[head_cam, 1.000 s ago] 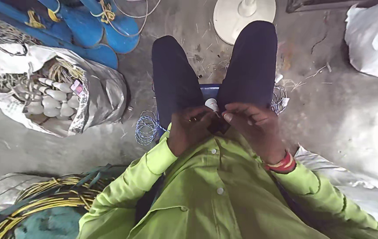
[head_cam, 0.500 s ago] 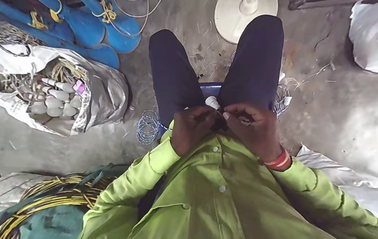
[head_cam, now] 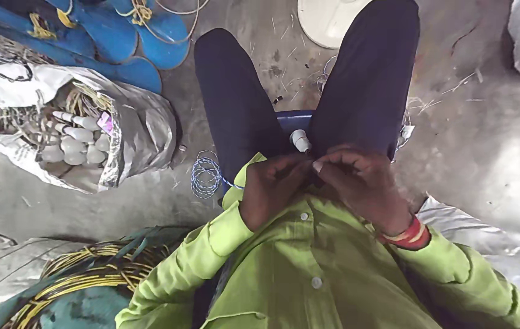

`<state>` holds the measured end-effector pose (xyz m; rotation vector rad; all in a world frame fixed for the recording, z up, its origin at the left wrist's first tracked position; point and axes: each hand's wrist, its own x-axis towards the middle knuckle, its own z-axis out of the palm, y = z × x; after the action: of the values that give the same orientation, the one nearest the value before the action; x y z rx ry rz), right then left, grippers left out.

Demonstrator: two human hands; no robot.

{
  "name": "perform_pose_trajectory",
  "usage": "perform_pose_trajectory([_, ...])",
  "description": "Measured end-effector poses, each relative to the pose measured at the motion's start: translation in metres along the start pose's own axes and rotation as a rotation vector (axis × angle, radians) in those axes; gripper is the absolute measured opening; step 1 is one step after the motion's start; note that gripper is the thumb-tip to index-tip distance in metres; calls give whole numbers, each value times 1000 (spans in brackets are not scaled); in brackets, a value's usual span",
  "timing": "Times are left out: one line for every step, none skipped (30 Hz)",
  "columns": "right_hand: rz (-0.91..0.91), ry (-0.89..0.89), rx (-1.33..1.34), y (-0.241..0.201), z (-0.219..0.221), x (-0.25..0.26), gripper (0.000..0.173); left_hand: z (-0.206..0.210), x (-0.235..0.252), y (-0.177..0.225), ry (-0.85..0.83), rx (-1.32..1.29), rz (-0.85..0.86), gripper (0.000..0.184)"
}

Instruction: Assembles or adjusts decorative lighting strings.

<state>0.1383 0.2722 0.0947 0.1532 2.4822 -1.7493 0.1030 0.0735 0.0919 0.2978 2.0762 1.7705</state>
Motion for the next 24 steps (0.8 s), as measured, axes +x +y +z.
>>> perform_pose_trajectory([7, 6, -1, 0, 1, -1, 13, 0, -1, 0, -4, 1, 14, 15])
perform_pose_trajectory([22, 5, -6, 0, 1, -2, 12, 0, -2, -1, -3, 15, 32, 14])
perform_pose_trajectory([47, 3, -14, -1, 1, -4, 12, 1, -3, -1, 3, 35, 54, 14])
perform_pose_trajectory([64, -6, -26, -1, 1, -5, 12, 2, -5, 0, 12, 71, 82, 13])
perform_pose_trajectory([76, -17, -35, -1, 1, -6, 12, 3, -6, -1, 25, 135, 123, 13])
perform_pose_trajectory([87, -31, -36, -1, 0, -6, 13, 2, -7, -1, 29, 231, 179, 14])
perform_pose_trajectory([88, -46, -40, 0, -1, -6, 12, 2, -7, -3, 26, 331, 256, 16])
perform_pose_trajectory([86, -60, -43, 0, -2, -6, 11, 1, -7, -4, 32, 421, 344, 16])
perform_pose_trajectory([81, -72, -45, 0, -3, -5, 11, 1, -6, -6, 38, 497, 427, 17])
perform_pose_trajectory([81, -78, -50, 0, -4, -5, 11, 0, -5, -7, 42, 564, 501, 16])
perform_pose_trajectory([80, -90, -55, -1, -5, -4, 11, -1, -5, -9, 40, 613, 561, 16])
perform_pose_trajectory([77, -100, -59, -1, -6, -4, 11, -2, -4, -10, 41, 649, 612, 17])
perform_pose_trajectory([72, -109, -61, -2, -6, -3, 10, -3, -3, -12, 35, 670, 648, 19])
perform_pose_trajectory([70, -118, -69, -3, -7, -3, 11, -4, -3, -12, 19, 679, 668, 24])
perform_pose_trajectory([73, -124, -86, -3, -7, -3, 11, -6, -3, -12, -5, 687, 677, 29])
perform_pose_trajectory([74, -128, -109, -4, -7, -3, 12, -7, -3, -12, -28, 698, 684, 32])
perform_pose_trajectory([72, -136, -139, -5, -7, -4, 12, -8, -3, -11, -50, 709, 686, 33])
perform_pose_trajectory([73, -141, -169, -6, -7, -3, 13, -9, -3, -10, -75, 728, 678, 33])
perform_pose_trajectory([77, -147, -197, -7, -6, -3, 13, -11, -4, -9, -106, 752, 663, 32])
perform_pose_trajectory([69, -158, -219, -6, -6, -3, 15, -12, -4, -8, -135, 777, 647, 31])
perform_pose_trajectory([54, -164, -241, -5, -5, -3, 16, -13, -4, -7, -163, 795, 629, 30])
perform_pose_trajectory([40, -171, -256, -4, -4, -3, 18, -14, -4, -6, -187, 808, 620, 28])
perform_pose_trajectory([30, -177, -266, -4, -4, -4, 19, -15, -4, -5, -211, 820, 613, 26])
perform_pose_trajectory([27, -182, -269, -5, -3, -4, 19, -16, -4, -4, -233, 828, 606, 24])
